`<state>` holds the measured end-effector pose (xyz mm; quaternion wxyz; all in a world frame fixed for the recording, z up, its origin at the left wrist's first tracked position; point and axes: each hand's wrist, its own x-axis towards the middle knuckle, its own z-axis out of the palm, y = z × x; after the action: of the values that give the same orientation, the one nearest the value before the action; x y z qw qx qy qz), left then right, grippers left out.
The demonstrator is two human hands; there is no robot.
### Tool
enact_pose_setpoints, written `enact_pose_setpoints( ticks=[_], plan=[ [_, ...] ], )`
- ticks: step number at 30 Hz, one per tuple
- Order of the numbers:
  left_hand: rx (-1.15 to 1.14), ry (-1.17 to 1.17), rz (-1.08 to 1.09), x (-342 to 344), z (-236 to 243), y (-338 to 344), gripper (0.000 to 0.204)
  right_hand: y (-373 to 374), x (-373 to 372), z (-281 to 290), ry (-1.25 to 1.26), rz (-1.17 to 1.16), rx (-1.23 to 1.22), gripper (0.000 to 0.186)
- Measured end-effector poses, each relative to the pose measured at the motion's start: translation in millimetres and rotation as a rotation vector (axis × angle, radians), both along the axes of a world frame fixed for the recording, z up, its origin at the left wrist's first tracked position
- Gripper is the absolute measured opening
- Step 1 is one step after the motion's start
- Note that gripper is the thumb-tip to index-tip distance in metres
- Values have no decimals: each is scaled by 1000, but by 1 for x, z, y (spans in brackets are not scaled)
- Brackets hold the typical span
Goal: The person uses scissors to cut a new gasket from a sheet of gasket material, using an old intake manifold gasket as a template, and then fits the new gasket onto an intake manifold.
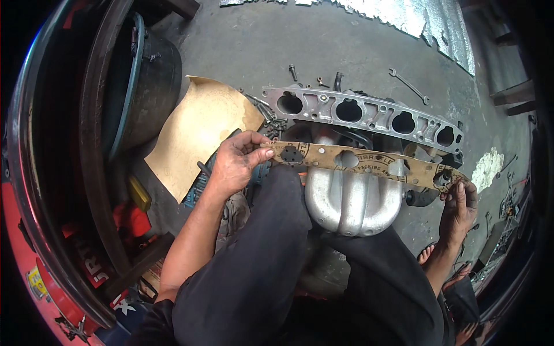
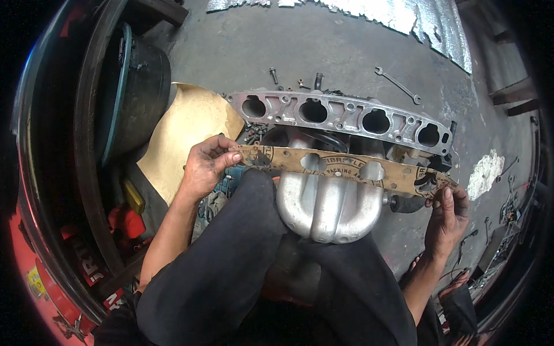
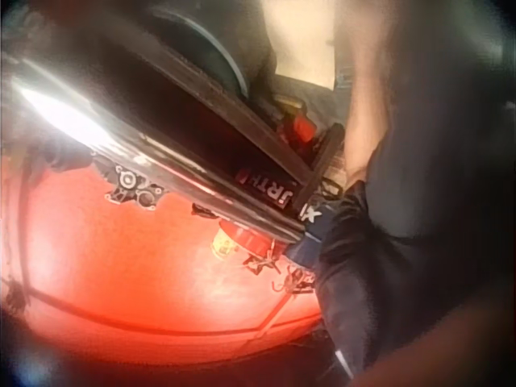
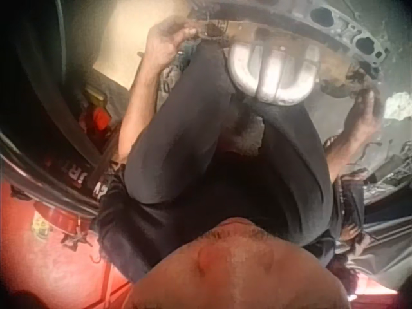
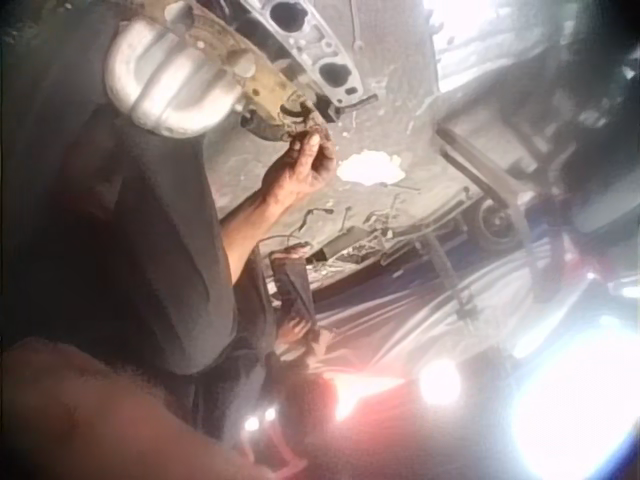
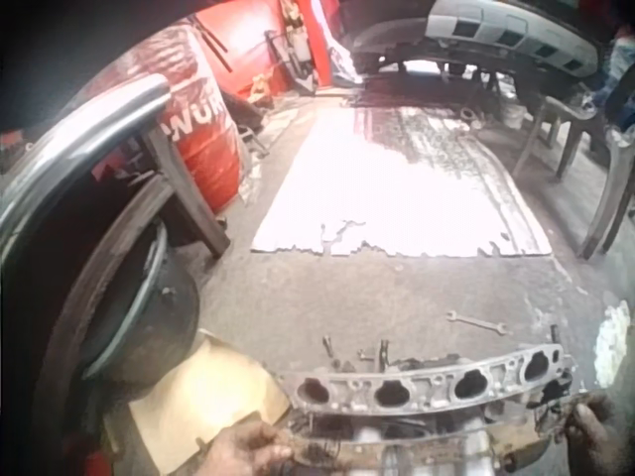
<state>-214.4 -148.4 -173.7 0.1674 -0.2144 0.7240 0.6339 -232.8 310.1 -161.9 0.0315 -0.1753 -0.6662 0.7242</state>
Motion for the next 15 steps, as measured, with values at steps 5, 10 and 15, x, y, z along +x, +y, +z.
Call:
enact_pose_setpoints(
  ticks=[5, 10, 15],
  plan=[
    [-6, 35, 30, -1, -2, 6, 23, 1, 1, 2, -17, -35, 23, 16],
    [-22, 51, 46, 4, -7, 2, 17, -13, -3, 4, -12, -17, 30, 14],
    [55, 51, 79, 5, -9, 3, 21, -10, -4, 5, -5, -25, 14, 16]
  ],
)
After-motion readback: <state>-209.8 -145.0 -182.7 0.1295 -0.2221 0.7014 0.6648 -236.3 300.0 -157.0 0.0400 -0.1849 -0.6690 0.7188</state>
